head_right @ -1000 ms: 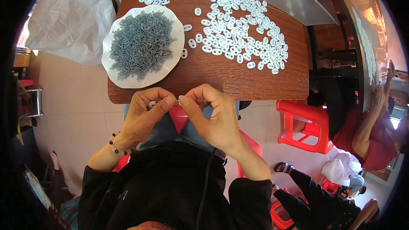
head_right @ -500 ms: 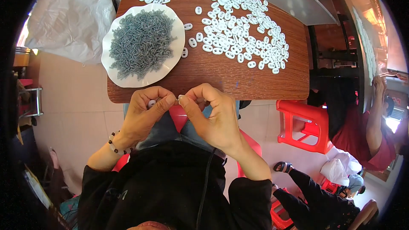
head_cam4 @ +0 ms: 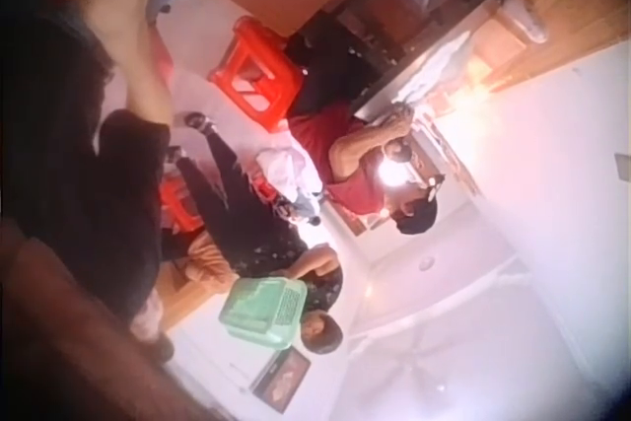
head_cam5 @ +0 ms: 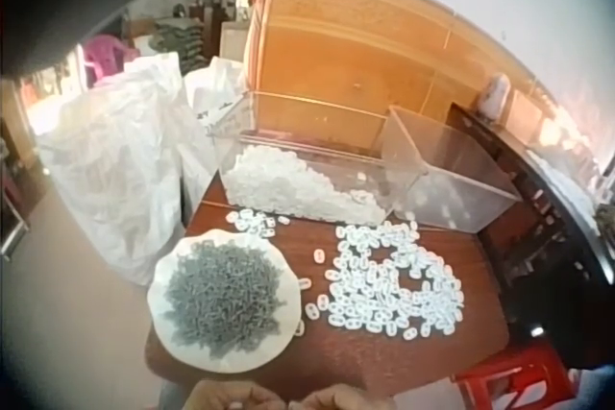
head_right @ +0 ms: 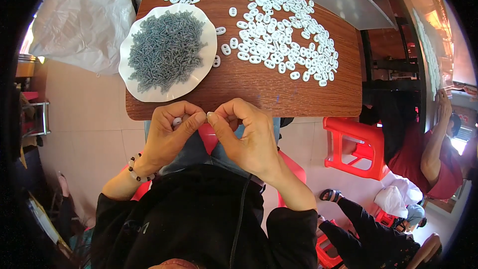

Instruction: Manually assembling small white plastic components by inserting small pins into them.

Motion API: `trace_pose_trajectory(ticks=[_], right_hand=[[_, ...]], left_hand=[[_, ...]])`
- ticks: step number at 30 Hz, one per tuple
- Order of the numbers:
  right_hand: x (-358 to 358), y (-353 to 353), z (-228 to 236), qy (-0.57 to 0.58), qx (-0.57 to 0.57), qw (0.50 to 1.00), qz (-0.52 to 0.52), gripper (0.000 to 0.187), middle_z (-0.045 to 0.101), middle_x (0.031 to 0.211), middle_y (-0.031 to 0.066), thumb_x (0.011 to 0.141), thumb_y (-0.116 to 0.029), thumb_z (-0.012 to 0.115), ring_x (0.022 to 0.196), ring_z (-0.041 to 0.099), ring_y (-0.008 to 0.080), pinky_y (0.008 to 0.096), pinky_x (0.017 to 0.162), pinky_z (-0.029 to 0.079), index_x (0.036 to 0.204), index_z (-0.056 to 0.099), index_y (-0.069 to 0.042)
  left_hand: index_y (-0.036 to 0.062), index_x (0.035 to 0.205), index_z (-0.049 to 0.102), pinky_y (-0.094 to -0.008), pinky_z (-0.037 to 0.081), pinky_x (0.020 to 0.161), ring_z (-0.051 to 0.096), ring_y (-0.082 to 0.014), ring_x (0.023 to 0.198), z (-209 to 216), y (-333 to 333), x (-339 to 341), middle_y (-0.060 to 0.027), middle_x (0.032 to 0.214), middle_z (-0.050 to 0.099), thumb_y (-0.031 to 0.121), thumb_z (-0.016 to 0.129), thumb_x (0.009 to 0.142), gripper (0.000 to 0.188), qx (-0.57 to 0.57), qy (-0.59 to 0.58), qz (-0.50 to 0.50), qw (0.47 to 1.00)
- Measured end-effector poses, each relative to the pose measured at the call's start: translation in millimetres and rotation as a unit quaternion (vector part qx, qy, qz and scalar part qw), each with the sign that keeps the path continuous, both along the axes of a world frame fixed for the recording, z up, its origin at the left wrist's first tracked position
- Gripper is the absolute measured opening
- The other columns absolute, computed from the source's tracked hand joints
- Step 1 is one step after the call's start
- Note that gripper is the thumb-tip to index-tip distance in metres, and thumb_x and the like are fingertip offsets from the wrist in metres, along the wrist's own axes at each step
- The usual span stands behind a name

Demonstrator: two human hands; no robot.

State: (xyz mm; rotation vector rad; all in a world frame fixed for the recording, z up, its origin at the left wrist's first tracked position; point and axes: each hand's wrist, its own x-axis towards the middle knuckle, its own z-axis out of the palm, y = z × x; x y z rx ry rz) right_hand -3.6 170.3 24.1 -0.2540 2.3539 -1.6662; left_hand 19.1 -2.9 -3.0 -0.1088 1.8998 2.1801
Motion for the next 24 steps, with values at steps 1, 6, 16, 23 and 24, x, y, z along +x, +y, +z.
trace_pose_trajectory(ticks=[1,6,16,23,24], right_hand=[[0.1,-0.2,-0.2,0.0,0.0,1.0,0.0,0.009,0.058,0.07,-0.0008,0.085,-0.007,0.067,0.065,0.05,0.0042,0.0202,0.059,0.039,0.082,0.062,0.0],[-0.8,-0.2,-1.4,0.015,0.008,1.0,0.018,0.009,0.059,0.07,-0.0007,0.085,-0.007,0.068,0.065,0.051,0.0046,0.0206,0.06,0.04,0.082,0.062,0.0],[1.5,-4.0,-5.8,0.001,-0.004,1.0,0.012,0.01,0.06,0.069,-0.0013,0.085,-0.007,0.068,0.064,0.052,0.0045,0.0204,0.06,0.041,0.081,0.062,0.0],[3.0,-1.6,-4.9,-0.01,-0.019,1.0,0.013,0.009,0.06,0.07,-0.0011,0.086,-0.007,0.067,0.065,0.052,0.0042,0.0202,0.06,0.04,0.082,0.061,-0.001],[3.3,-1.2,-3.7,-0.01,-0.016,1.0,0.016,0.009,0.06,0.071,-0.0007,0.086,-0.006,0.067,0.066,0.053,0.0041,0.02,0.06,0.041,0.082,0.061,-0.001]], left_hand=[[-0.0024,0.086,0.065,-0.0164,0.029,0.05,0.039,0.0022,0.058,-0.4,0.5,0.5,0.0068,0.065,0.054,0.011,0.064,0.091,0.014,-0.01,0.012,0.006,1.0],[-0.0021,0.085,0.065,-0.017,0.026,0.048,0.036,0.0025,0.056,-0.9,-0.2,1.2,0.0083,0.062,0.05,0.01,0.064,0.091,0.014,-0.018,0.008,0.008,1.0],[-0.0022,0.085,0.066,-0.017,0.027,0.048,0.036,0.0022,0.056,-7.3,-2.1,3.1,0.0081,0.061,0.05,0.013,0.064,0.091,0.017,-0.025,0.013,0.011,1.0],[-0.0021,0.084,0.066,-0.0169,0.028,0.048,0.036,0.0021,0.056,-3.3,-0.4,4.6,0.0079,0.061,0.05,0.013,0.063,0.092,0.017,-0.016,0.015,0.018,1.0],[-0.0022,0.085,0.066,-0.0172,0.029,0.049,0.038,0.0014,0.057,-1.9,-1.0,4.9,0.0071,0.062,0.052,0.012,0.063,0.091,0.016,-0.013,0.007,0.013,1.0]])
